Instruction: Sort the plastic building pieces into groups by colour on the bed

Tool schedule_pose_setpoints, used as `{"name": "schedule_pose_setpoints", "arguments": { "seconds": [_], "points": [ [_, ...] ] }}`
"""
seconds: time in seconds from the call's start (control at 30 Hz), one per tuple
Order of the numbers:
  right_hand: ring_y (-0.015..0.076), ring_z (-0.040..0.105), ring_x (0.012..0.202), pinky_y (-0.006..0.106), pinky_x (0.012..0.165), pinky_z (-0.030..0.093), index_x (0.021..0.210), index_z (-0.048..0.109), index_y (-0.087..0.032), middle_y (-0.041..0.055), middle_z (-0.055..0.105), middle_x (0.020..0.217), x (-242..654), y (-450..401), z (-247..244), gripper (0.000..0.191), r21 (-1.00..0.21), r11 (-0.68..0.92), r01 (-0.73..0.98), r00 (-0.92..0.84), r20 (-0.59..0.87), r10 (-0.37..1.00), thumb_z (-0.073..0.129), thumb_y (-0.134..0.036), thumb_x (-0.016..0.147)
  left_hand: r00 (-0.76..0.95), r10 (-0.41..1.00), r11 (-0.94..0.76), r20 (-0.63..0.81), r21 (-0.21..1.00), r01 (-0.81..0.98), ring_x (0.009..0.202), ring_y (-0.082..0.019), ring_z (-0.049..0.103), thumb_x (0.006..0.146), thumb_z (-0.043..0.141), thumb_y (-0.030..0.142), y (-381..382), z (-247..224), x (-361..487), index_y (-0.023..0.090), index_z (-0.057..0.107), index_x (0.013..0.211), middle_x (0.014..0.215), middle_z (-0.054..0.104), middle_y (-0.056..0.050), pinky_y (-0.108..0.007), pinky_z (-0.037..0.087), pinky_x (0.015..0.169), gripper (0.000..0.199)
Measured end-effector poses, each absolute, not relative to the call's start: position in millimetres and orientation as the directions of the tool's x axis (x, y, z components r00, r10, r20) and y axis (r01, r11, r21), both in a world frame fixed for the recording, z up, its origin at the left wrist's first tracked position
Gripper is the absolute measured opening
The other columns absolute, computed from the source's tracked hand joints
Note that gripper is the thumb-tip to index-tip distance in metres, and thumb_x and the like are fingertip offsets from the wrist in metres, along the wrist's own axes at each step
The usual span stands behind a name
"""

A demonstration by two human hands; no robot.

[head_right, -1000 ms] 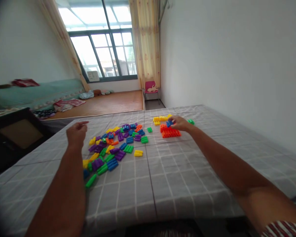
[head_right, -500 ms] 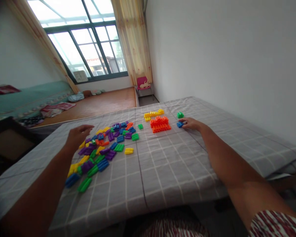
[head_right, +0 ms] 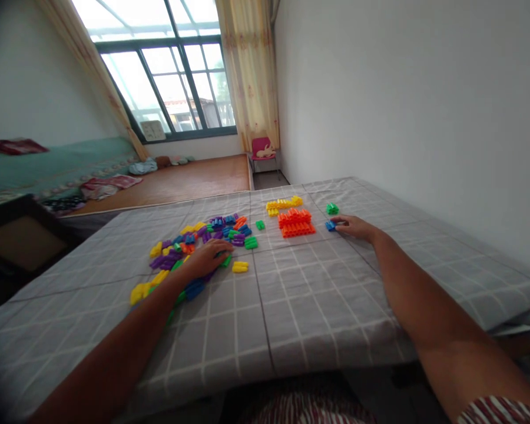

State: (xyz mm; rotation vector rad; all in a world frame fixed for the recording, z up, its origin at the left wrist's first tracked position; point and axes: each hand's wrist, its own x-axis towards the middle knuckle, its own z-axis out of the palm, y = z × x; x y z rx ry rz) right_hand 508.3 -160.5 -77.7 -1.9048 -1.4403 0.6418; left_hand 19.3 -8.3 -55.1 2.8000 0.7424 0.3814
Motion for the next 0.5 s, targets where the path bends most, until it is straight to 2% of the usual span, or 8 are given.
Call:
{"name": "schedule_pose_setpoints", "arguments": {
  "seconds": [0.1, 0.17, 0.23, 0.33, 0.43, 0.5],
  "points": [
    [0.0230, 0.065, 0.091, 0.034, 0.080, 0.052, 0.119, 0.063, -0.017, 0.0127, 0.066, 0.118, 511.8, -159.5, -84.2, 0.048, -0.717, -0.228, 0.659, 0.428, 0.109, 0.897, 0.058, -0.041, 0.077, 0.801, 0.540, -0.832, 0.258, 0.304, 0.464, 0.112, -0.020, 0.058, 0.087, 0.046, 0.027, -5.5, -47.9, 8.0, 0.022, 0.069, 0.106, 0.116, 0.067, -0.006, -0.033, 0.043, 0.102, 0.031],
    [0.0226, 0.065, 0.084, 0.035, 0.075, 0.052, 0.119, 0.062, -0.017, 0.0155, 0.066, 0.117, 507.3, -154.5, -80.5, 0.046, -0.676, -0.236, 0.698, 0.536, 0.275, 0.798, 0.053, -0.042, 0.082, 0.738, 0.592, -0.802, 0.323, 0.329, 0.499, 0.111, -0.019, 0.059, 0.087, 0.046, 0.026, -0.4, -37.5, -3.7, 0.022, 0.070, 0.105, 0.115, 0.068, -0.005, -0.034, 0.043, 0.103, 0.030],
    [0.0219, 0.065, 0.081, 0.034, 0.073, 0.051, 0.117, 0.062, -0.017, 0.0171, 0.068, 0.112, 490.7, -146.2, -67.9, 0.042, -0.626, -0.182, 0.758, 0.532, 0.433, 0.728, 0.051, -0.042, 0.085, 0.655, 0.653, -0.757, 0.381, 0.369, 0.539, 0.109, -0.019, 0.060, 0.086, 0.047, 0.027, 8.0, -26.6, -19.7, 0.023, 0.070, 0.105, 0.114, 0.068, -0.004, -0.033, 0.044, 0.102, 0.030],
    [0.0201, 0.065, 0.075, 0.033, 0.070, 0.052, 0.112, 0.063, -0.019, 0.0133, 0.071, 0.102, 439.4, -128.7, -42.4, 0.037, -0.553, 0.009, 0.833, 0.336, 0.520, 0.785, 0.050, -0.042, 0.087, 0.498, 0.744, -0.668, 0.446, 0.462, 0.583, 0.104, -0.019, 0.063, 0.084, 0.049, 0.028, 24.7, -17.1, -49.3, 0.021, 0.071, 0.104, 0.110, 0.070, -0.004, -0.032, 0.049, 0.095, 0.030],
    [0.0172, 0.064, 0.069, 0.032, 0.068, 0.053, 0.103, 0.067, -0.021, 0.0067, 0.072, 0.095, 369.8, -103.4, -29.4, 0.029, -0.448, 0.232, 0.864, 0.012, 0.479, 0.878, 0.054, -0.041, 0.085, 0.309, 0.813, -0.566, 0.493, 0.548, 0.616, 0.094, -0.019, 0.067, 0.081, 0.050, 0.025, 43.0, -20.9, -78.5, 0.017, 0.072, 0.102, 0.102, 0.073, -0.005, -0.030, 0.052, 0.088, 0.031],
    [0.0174, 0.066, 0.075, 0.032, 0.075, 0.053, 0.102, 0.068, -0.021, 0.0056, 0.072, 0.096, 325.3, -80.7, -32.8, 0.024, -0.372, 0.363, 0.855, -0.172, 0.456, 0.873, 0.053, -0.032, 0.087, 0.208, 0.835, -0.510, 0.509, 0.574, 0.641, 0.088, -0.018, 0.068, 0.079, 0.050, 0.023, 53.5, -29.9, -94.0, 0.015, 0.073, 0.099, 0.096, 0.074, -0.005, -0.028, 0.052, 0.085, 0.031]
  ]
}}
